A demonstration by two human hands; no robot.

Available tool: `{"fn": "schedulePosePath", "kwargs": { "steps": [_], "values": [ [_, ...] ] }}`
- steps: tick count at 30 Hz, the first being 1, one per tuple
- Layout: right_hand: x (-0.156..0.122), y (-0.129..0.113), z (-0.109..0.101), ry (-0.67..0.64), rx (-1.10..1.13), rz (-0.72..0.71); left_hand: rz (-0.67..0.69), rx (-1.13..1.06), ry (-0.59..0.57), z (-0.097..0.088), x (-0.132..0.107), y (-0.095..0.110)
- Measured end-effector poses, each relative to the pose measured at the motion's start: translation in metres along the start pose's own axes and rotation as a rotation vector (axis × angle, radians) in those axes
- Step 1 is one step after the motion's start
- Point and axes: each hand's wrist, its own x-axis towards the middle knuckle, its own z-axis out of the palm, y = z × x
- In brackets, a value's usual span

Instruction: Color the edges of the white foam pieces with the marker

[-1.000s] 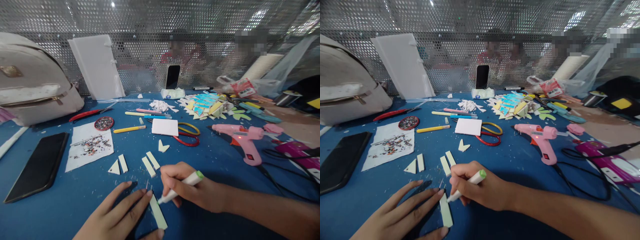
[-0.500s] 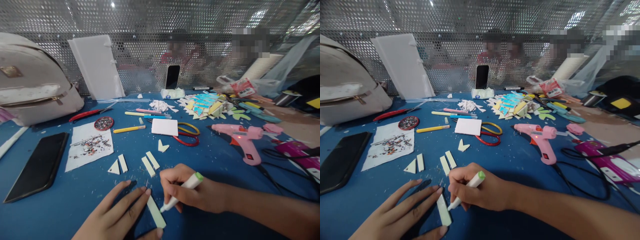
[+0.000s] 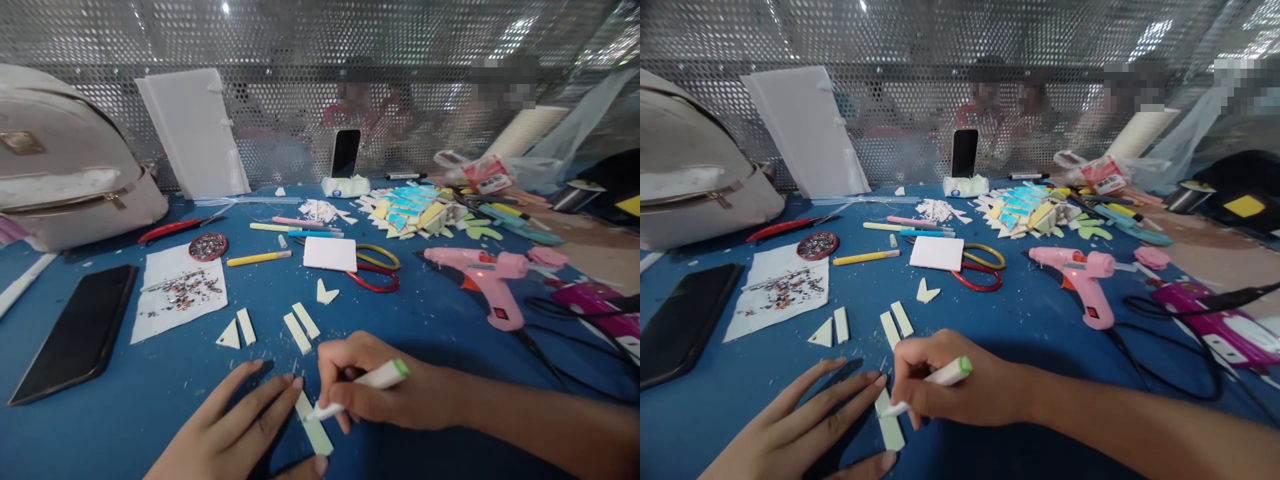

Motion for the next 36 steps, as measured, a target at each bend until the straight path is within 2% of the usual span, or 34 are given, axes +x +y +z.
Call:
{"fn": "schedulePosePath", "kwargs": {
  "steps": [4, 8, 11, 15, 19, 23, 26, 29, 33, 36],
  "values": [
    [0.0001, 0.0013, -0.0003, 0.06, -0.046, -0.009, 0.003, 0.003, -0.015, 0.0014, -0.0004, -0.0001],
    [0.0002, 0.0016, -0.0007, -0.024, -0.036, -0.004, 0.0, 0.003, -0.009, 0.0017, -0.0007, 0.0],
    [0.0003, -0.0001, -0.0008, 0.039, -0.067, -0.008, -0.003, -0.026, -0.005, 0.0013, -0.0005, 0.0001],
    [0.0002, -0.0016, -0.0001, -0.026, -0.026, 0.005, -0.011, -0.027, 0.001, 0.0017, -0.0006, 0.0007],
    [0.0001, 0.0002, 0.0005, 0.051, -0.018, -0.004, -0.011, -0.011, 0.0, 0.0019, -0.0005, 0.0012],
    [0.0004, 0.0014, 0.0001, -0.022, -0.065, -0.007, -0.006, -0.006, 0.004, 0.0004, 0.0006, 0.0004],
    [0.0012, 0.0018, -0.0001, 0.046, -0.039, -0.008, -0.015, -0.039, 0.022, 0.0007, 0.0014, 0.0005],
    [0.0017, 0.0022, 0.0001, -0.002, -0.022, 0.004, -0.045, -0.059, 0.051, 0.0041, 0.0005, 0.0021],
    [0.0007, 0.0017, -0.0001, 0.086, -0.041, 0.003, -0.058, -0.088, 0.057, 0.0081, -0.0027, 0.0031],
    [-0.0002, -0.0001, -0.0001, 0.002, -0.02, 0.013, -0.047, -0.096, 0.039, 0.0072, -0.003, 0.0019]
  ]
}}
